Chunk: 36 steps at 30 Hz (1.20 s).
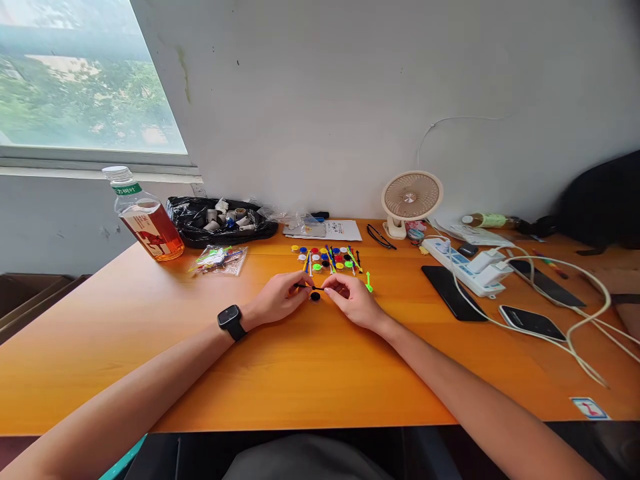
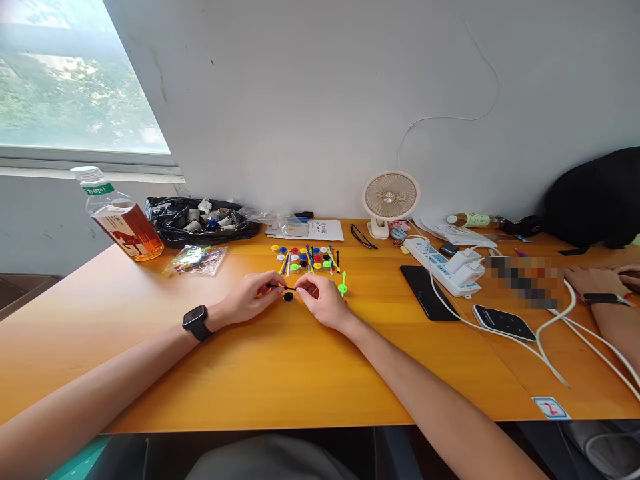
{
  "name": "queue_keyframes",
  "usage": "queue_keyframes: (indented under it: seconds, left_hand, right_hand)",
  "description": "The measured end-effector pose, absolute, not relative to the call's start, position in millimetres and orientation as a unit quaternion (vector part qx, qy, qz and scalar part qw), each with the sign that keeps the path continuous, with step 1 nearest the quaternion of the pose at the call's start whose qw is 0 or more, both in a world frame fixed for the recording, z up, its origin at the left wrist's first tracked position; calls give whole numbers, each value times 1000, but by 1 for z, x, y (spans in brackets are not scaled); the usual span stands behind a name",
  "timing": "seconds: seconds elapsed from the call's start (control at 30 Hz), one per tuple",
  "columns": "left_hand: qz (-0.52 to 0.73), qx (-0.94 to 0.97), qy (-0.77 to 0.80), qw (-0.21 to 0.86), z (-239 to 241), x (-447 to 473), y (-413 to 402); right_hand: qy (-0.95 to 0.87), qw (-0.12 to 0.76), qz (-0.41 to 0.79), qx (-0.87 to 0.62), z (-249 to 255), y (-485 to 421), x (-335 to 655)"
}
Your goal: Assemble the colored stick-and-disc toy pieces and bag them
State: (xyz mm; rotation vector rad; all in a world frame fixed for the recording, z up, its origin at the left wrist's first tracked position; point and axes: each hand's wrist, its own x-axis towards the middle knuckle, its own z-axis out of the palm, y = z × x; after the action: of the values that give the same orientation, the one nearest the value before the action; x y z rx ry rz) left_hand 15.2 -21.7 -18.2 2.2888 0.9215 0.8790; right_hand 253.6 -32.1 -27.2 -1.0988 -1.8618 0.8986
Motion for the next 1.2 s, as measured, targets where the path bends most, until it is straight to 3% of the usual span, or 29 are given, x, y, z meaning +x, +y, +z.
queue_keyframes:
  seconds: [0.33,1.2]
  left_hand:
    - [293,862,347,226,-23,15,-21]
    - [302,872,347,168,-22,28,-23]
  right_hand:
    - [-768,331,292,-464,-27,-34,253]
    - [-800,292,237,-466,-26,-33,253]
